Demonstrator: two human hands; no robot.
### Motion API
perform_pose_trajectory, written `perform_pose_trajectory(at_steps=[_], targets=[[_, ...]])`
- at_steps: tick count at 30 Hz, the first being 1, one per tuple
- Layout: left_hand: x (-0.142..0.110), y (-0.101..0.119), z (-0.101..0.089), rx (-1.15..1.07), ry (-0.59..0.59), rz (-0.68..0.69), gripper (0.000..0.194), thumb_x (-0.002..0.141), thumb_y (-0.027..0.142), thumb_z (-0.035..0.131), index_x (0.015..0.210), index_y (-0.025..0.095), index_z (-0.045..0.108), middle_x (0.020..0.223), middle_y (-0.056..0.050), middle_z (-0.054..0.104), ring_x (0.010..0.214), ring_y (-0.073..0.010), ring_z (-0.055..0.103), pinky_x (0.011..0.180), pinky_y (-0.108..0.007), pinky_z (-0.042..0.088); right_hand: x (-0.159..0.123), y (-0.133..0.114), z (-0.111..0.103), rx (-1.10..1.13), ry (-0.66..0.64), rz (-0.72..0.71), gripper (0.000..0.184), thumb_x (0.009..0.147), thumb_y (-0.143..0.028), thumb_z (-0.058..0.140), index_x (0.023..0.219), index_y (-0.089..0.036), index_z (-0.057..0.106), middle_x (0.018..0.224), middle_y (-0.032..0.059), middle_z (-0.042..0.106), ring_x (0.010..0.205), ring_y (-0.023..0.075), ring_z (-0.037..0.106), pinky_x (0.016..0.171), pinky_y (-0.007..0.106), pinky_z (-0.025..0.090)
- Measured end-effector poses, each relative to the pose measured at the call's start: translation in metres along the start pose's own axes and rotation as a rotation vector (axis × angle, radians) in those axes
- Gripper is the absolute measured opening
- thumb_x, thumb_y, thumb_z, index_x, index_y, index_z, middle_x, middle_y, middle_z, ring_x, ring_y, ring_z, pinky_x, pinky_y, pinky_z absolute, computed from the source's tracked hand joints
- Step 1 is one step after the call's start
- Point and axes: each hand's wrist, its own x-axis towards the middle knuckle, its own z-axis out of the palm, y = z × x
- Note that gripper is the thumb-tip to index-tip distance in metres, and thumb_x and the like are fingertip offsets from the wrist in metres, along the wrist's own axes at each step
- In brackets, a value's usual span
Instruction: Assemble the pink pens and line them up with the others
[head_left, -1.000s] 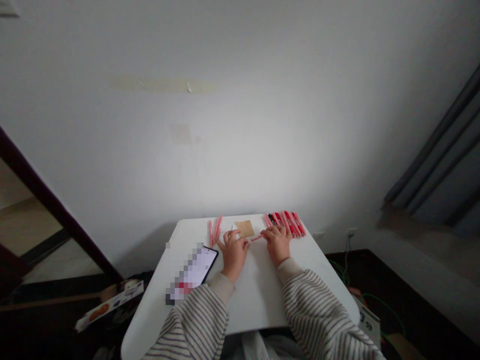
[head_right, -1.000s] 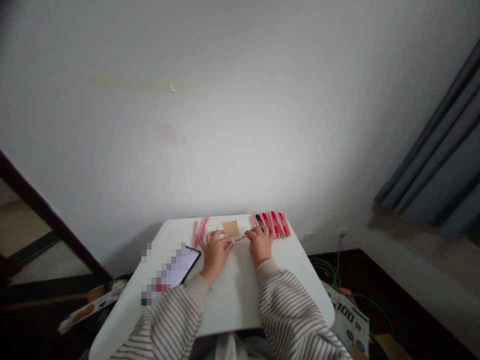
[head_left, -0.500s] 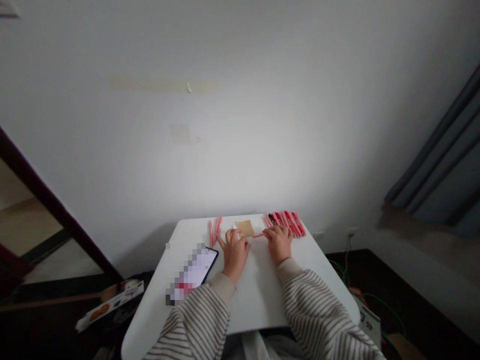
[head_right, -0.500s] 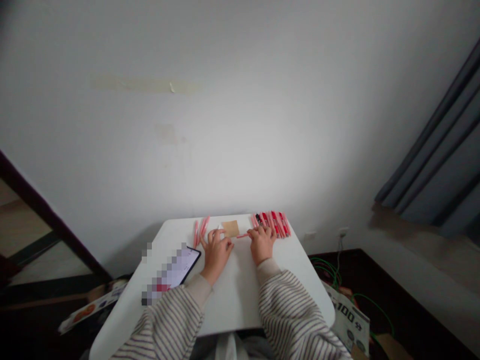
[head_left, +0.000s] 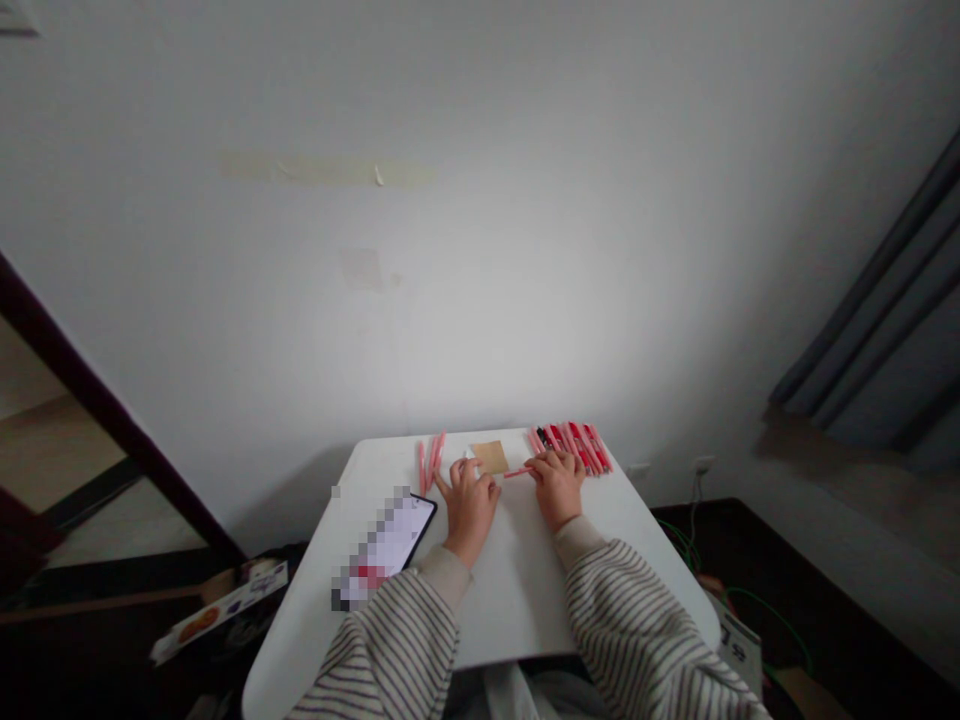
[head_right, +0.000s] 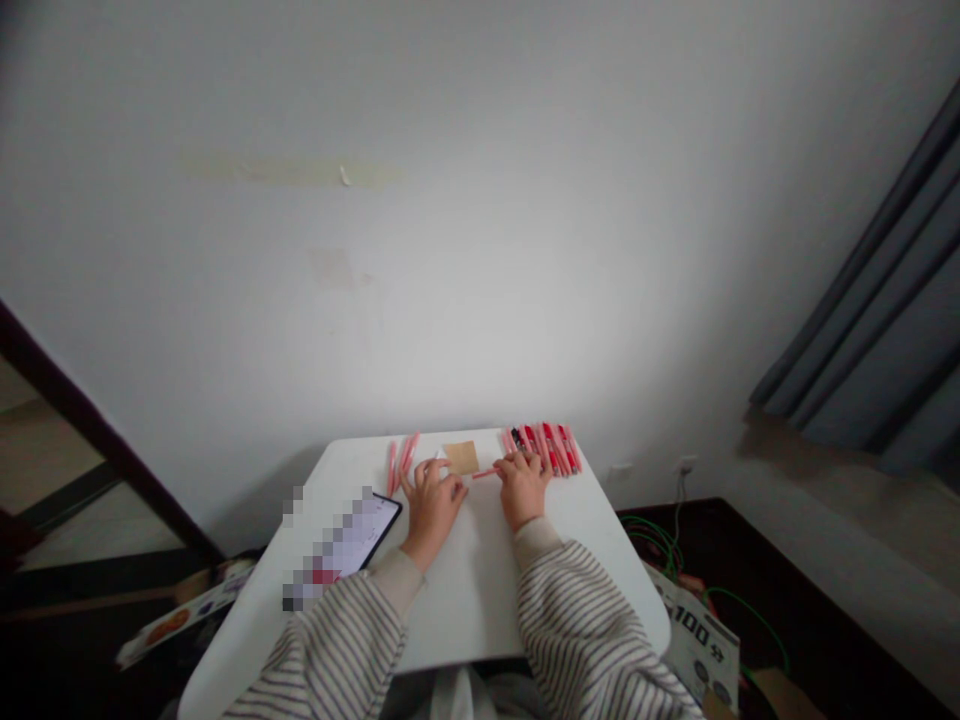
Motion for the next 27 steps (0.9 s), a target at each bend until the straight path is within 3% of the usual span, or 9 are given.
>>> perform_pose_trajectory(at_steps=[9,20,27], targets=[[-0.002,-0.002,-0.001,0.012,0.025,0.003,0.009,0.079,0.03,0.059,0.081,0.027,0.068,0.12,-0.003,0.056,0.118,-0.0263,0.038,0.106,-0.059,0.017,0.001,0.003,0.001,0.006,-0.032,-0.021,0.02,0.09,-0.028,0.054,0.099,-0.036,0.07,0.099,0.001,0.068,0.105,0.0224,0.041,0.096,0.042,0.017],[-0.001,-0.014,-0.009,0.074,0.066,-0.096,0.015,0.081,0.032,0.057,0.092,0.028,0.068,0.118,-0.005,0.057,0.119,-0.0288,0.04,0.107,-0.066,0.014,0.001,0.004,0.0,0.04,-0.037,-0.043,0.016,0.087,-0.028,0.059,0.088,-0.036,0.073,0.106,0.0018,0.062,0.11,0.023,0.039,0.099,0.044,0.017],[-0.002,-0.023,-0.004,0.149,0.044,-0.18,0.023,0.079,0.029,0.059,0.101,0.027,0.066,0.12,-0.008,0.054,0.119,-0.03,0.039,0.104,-0.07,0.017,-0.002,0.002,-0.002,0.017,-0.158,-0.11,0.018,0.083,-0.019,0.061,0.079,-0.033,0.073,0.108,0.003,0.055,0.114,0.0235,0.038,0.103,0.049,0.015]])
